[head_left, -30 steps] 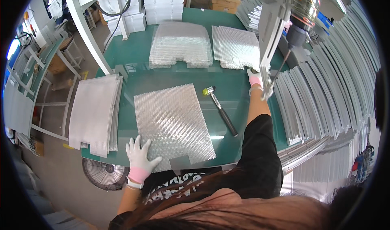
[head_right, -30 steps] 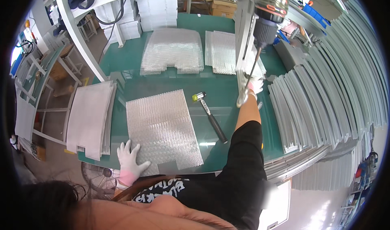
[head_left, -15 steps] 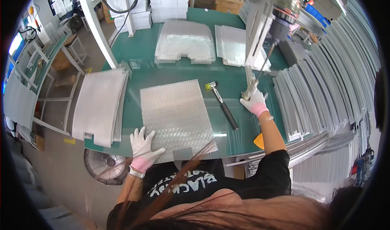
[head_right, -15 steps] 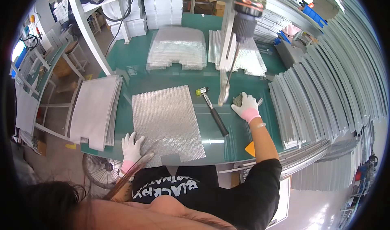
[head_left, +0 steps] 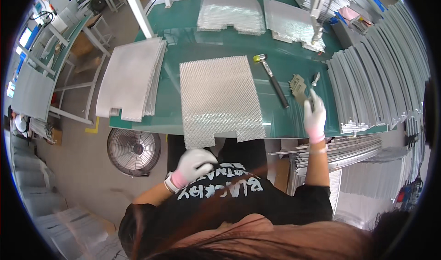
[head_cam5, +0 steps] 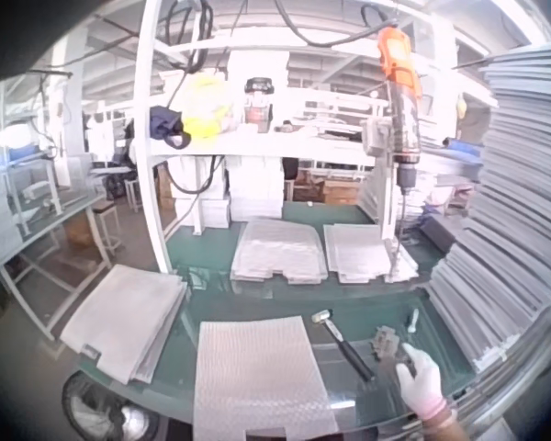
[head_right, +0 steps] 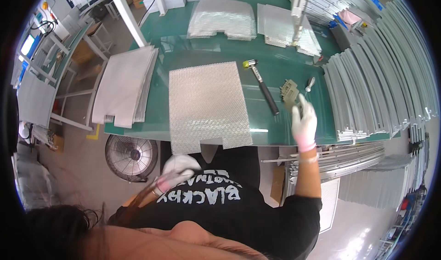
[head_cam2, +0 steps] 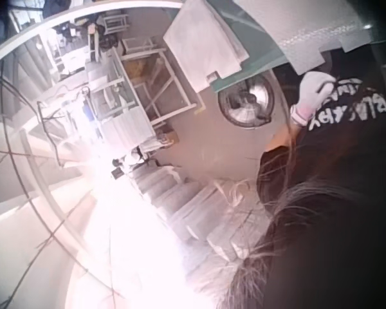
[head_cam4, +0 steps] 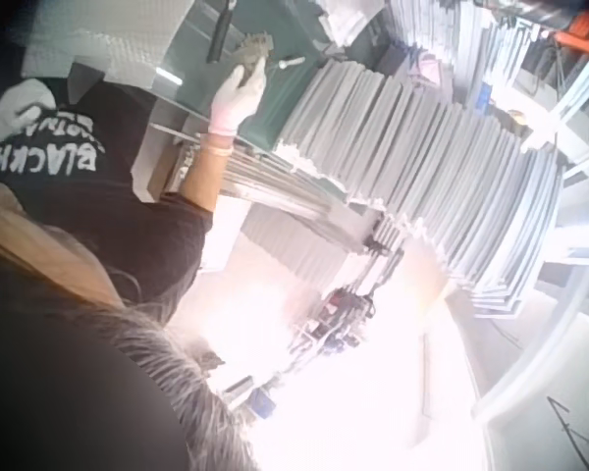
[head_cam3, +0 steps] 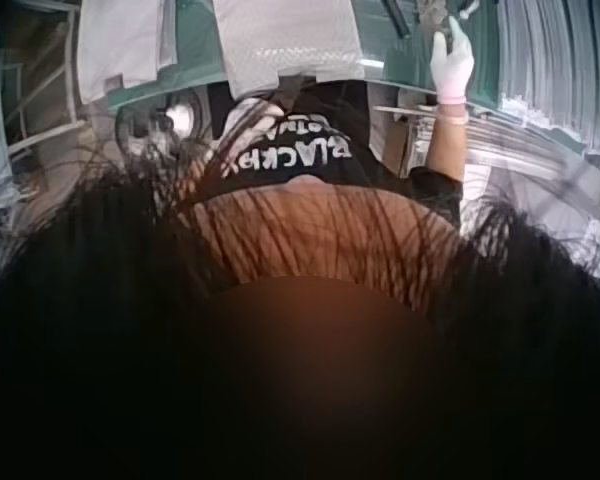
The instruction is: Assembling metal mesh filters by fitting frames and securing components using a mallet and power screwdriver.
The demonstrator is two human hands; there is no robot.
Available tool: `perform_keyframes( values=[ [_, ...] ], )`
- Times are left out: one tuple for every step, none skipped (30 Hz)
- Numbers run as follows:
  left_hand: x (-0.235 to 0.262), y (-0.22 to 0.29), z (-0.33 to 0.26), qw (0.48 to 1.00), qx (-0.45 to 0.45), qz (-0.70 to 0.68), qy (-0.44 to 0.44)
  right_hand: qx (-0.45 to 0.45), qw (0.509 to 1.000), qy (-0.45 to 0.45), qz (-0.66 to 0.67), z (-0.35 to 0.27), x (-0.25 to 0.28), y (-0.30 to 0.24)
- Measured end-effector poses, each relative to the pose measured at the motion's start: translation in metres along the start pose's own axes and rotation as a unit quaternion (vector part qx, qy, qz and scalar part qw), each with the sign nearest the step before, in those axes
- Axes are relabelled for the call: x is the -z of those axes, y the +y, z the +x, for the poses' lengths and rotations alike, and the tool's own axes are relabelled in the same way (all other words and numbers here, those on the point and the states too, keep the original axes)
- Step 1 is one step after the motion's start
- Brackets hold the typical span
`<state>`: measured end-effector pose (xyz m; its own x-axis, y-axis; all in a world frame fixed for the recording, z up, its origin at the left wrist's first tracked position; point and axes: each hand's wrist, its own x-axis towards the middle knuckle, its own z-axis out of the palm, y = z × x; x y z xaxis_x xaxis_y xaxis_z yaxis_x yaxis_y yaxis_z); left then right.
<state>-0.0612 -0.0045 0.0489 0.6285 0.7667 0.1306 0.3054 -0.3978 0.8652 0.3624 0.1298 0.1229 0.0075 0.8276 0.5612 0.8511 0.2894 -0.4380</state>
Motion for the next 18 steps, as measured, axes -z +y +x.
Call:
perform_keyframes(
  values=[
    [-0.023,-0.007,-0.01,0.969,0.148,-0.196,-0.006,-0.168,0.964,-0.049,0.201,-0.015,-0.003,-0.036],
    [-0.042,-0.006,-0.01,0.879,0.281,-0.384,-0.013,-0.21,0.923,-0.086,0.31,-0.032,-0.003,-0.069],
    [-0.047,-0.003,-0.009,0.807,0.32,-0.495,0.041,-0.213,0.895,-0.116,0.375,-0.05,-0.009,-0.092],
    [-0.06,-0.019,-0.003,0.772,0.322,-0.535,0.117,-0.19,0.881,-0.172,0.396,-0.074,-0.02,-0.096],
    [-0.063,-0.018,0.005,0.746,0.284,-0.576,0.177,-0.148,0.896,-0.253,0.334,-0.088,-0.023,-0.112],
    [-0.062,-0.019,0.017,0.716,0.242,-0.613,0.23,-0.188,0.861,-0.329,0.339,-0.113,-0.042,-0.112],
    [-0.061,-0.022,0.027,0.715,0.246,-0.614,0.226,-0.275,0.767,-0.348,0.464,-0.141,-0.067,-0.113],
    [-0.062,-0.027,0.032,0.702,0.253,-0.614,0.258,-0.315,0.717,-0.353,0.512,-0.153,-0.082,-0.126],
    [-0.063,-0.03,0.033,0.688,0.259,-0.614,0.288,-0.339,0.69,-0.348,0.537,-0.166,-0.095,-0.132],
    [-0.065,-0.033,0.031,0.686,0.258,-0.614,0.292,-0.36,0.663,-0.343,0.56,-0.171,-0.102,-0.14],
    [-0.067,-0.035,0.029,0.739,0.221,-0.566,0.291,-0.409,0.621,-0.342,0.575,-0.171,-0.105,-0.146],
    [-0.069,-0.038,0.027,0.787,0.182,-0.514,0.288,-0.457,0.577,-0.339,0.586,-0.171,-0.107,-0.152],
    [-0.072,-0.041,0.025,0.787,0.182,-0.515,0.287,-0.429,0.47,-0.269,0.723,-0.192,-0.14,-0.14],
    [-0.074,-0.044,0.022,0.831,0.158,-0.448,0.289,-0.46,0.42,-0.262,0.737,-0.191,-0.142,-0.141],
    [-0.075,-0.047,0.02,0.87,0.133,-0.377,0.289,-0.445,0.422,-0.272,0.742,-0.198,-0.148,-0.135],
    [-0.076,-0.05,0.018,0.902,0.107,-0.303,0.288,-0.429,0.424,-0.283,0.746,-0.197,-0.148,-0.134],
    [-0.076,-0.052,0.016,0.928,0.112,-0.217,0.283,-0.429,0.423,-0.284,0.745,-0.196,-0.147,-0.133],
    [-0.079,-0.054,0.015,0.927,0.113,-0.217,0.284,-0.429,0.479,-0.298,0.705,-0.194,-0.146,-0.132]
  ],
)
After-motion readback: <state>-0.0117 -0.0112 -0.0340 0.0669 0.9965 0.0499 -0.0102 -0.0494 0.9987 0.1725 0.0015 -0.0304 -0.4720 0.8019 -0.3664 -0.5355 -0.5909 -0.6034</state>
